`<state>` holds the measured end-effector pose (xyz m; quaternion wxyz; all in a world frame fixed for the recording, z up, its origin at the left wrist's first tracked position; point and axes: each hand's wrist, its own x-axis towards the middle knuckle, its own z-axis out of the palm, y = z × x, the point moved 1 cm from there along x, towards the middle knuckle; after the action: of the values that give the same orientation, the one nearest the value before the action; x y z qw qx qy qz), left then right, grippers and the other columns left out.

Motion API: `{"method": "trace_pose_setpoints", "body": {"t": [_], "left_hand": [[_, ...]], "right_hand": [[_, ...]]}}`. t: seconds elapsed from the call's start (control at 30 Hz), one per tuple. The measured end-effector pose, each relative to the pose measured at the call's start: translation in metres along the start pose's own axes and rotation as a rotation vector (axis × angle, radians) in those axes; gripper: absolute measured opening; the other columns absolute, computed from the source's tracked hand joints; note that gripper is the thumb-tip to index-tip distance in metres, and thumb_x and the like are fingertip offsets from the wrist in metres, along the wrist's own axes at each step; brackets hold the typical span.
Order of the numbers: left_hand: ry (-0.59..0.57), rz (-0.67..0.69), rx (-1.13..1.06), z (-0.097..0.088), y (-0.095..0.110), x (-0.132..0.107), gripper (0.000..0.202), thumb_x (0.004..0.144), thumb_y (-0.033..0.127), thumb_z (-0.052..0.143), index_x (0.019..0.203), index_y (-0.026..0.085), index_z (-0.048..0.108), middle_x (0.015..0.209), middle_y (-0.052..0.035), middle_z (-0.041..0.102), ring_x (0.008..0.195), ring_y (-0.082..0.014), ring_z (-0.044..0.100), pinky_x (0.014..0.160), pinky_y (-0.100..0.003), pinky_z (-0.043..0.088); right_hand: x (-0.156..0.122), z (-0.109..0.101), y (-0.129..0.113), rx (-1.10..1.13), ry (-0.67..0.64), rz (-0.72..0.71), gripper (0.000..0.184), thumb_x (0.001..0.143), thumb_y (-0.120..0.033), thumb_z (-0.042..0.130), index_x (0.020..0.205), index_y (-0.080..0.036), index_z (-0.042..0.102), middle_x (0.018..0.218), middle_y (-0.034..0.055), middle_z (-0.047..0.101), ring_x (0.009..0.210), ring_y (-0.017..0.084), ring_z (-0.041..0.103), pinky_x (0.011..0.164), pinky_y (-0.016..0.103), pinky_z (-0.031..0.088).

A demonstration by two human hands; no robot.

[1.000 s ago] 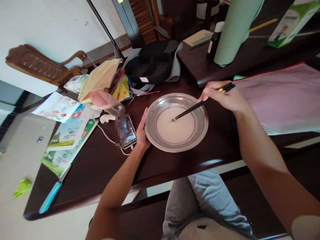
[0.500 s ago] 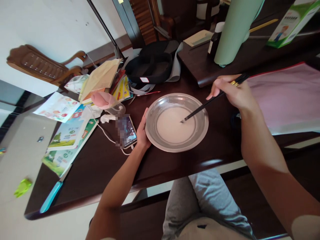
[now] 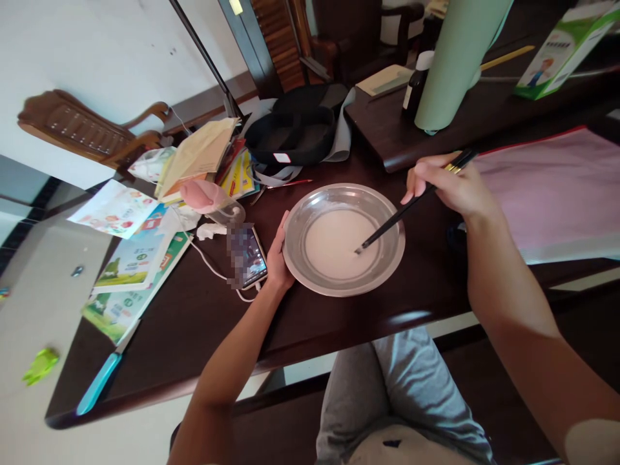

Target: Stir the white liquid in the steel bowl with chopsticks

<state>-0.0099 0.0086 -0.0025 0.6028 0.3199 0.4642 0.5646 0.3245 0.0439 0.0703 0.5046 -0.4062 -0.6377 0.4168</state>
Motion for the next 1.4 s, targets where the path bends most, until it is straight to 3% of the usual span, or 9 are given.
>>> {"method": "trace_pose_setpoints", "body": {"t": [0.17,0.3,0.37,0.47,0.6,0.8,1.03,1.27,1.4], "left_hand": [[0.002,-0.009,-0.013,0.001,0.001,-0.001,0.062,0.102,0.042,0.064,0.164,0.034,0.059,0.171,-0.0001,0.059,0.166,-0.0314,0.045,0.138,-0.047,0.035],[-0.005,-0.007,-0.008,0.001,0.002,-0.001,0.061,0.1,0.044,0.069,0.16,0.035,0.063,0.172,-0.0001,0.058,0.167,-0.0324,0.043,0.139,-0.048,0.034],[-0.002,-0.008,-0.009,0.0,0.002,-0.001,0.06,0.099,0.046,0.072,0.157,0.035,0.065,0.173,-0.0008,0.057,0.168,-0.0342,0.041,0.139,-0.049,0.034],[-0.002,-0.011,-0.023,0.0,0.002,-0.002,0.059,0.098,0.046,0.072,0.155,0.034,0.067,0.173,-0.0013,0.056,0.167,-0.0352,0.041,0.138,-0.05,0.035],[0.018,-0.028,-0.044,0.001,0.002,-0.002,0.06,0.099,0.043,0.07,0.158,0.033,0.065,0.173,-0.0015,0.057,0.166,-0.0339,0.045,0.138,-0.049,0.035],[0.011,-0.024,-0.041,0.001,0.003,-0.002,0.061,0.099,0.044,0.071,0.158,0.032,0.064,0.175,-0.0021,0.054,0.167,-0.0343,0.043,0.138,-0.049,0.035],[0.035,-0.035,-0.049,0.002,0.003,-0.002,0.059,0.099,0.042,0.069,0.157,0.033,0.065,0.175,-0.0004,0.054,0.166,-0.0342,0.045,0.137,-0.049,0.038],[0.002,-0.002,-0.026,0.0,0.003,-0.002,0.059,0.097,0.046,0.073,0.155,0.033,0.067,0.173,-0.0022,0.056,0.167,-0.0347,0.042,0.139,-0.05,0.033],[0.012,-0.006,-0.02,0.0,0.003,-0.002,0.061,0.096,0.047,0.073,0.155,0.034,0.067,0.173,-0.0017,0.057,0.167,-0.0348,0.043,0.138,-0.05,0.036]], "right_hand": [[-0.001,0.021,-0.007,-0.038,-0.186,0.017,0.056,0.086,-0.078,0.081,0.065,-0.027,0.075,0.072,0.0036,0.079,0.075,0.023,0.076,0.077,0.037,0.059],[0.001,0.01,-0.006,-0.048,-0.006,0.009,0.055,0.083,-0.078,0.083,0.065,-0.027,0.075,0.072,0.0048,0.079,0.077,0.024,0.076,0.083,0.04,0.057],[0.0,0.002,-0.005,0.002,0.058,0.0,0.056,0.083,-0.075,0.086,0.059,-0.026,0.073,0.064,0.0053,0.075,0.067,0.024,0.072,0.076,0.041,0.056],[-0.001,0.004,-0.006,0.047,-0.016,0.034,0.058,0.085,-0.073,0.086,0.057,-0.025,0.071,0.062,0.0049,0.074,0.061,0.022,0.07,0.071,0.039,0.055],[-0.001,0.021,-0.009,-0.022,-0.19,0.026,0.054,0.085,-0.073,0.084,0.063,-0.025,0.075,0.069,0.0041,0.078,0.073,0.023,0.077,0.075,0.036,0.058],[0.0,0.003,-0.006,0.038,0.034,-0.016,0.054,0.087,-0.068,0.086,0.059,-0.024,0.073,0.064,0.0041,0.074,0.065,0.02,0.073,0.072,0.035,0.054],[-0.003,0.025,-0.009,-0.004,-0.2,0.009,0.054,0.088,-0.073,0.081,0.064,-0.025,0.075,0.072,0.0048,0.08,0.073,0.022,0.076,0.074,0.035,0.059],[0.002,-0.001,-0.003,-0.041,0.064,-0.032,0.054,0.087,-0.075,0.082,0.06,-0.029,0.073,0.065,0.0024,0.076,0.067,0.024,0.076,0.073,0.04,0.06],[-0.001,0.002,-0.007,0.001,-0.041,0.006,0.057,0.087,-0.075,0.082,0.057,-0.027,0.071,0.062,0.0019,0.074,0.061,0.024,0.074,0.07,0.04,0.061]]}}
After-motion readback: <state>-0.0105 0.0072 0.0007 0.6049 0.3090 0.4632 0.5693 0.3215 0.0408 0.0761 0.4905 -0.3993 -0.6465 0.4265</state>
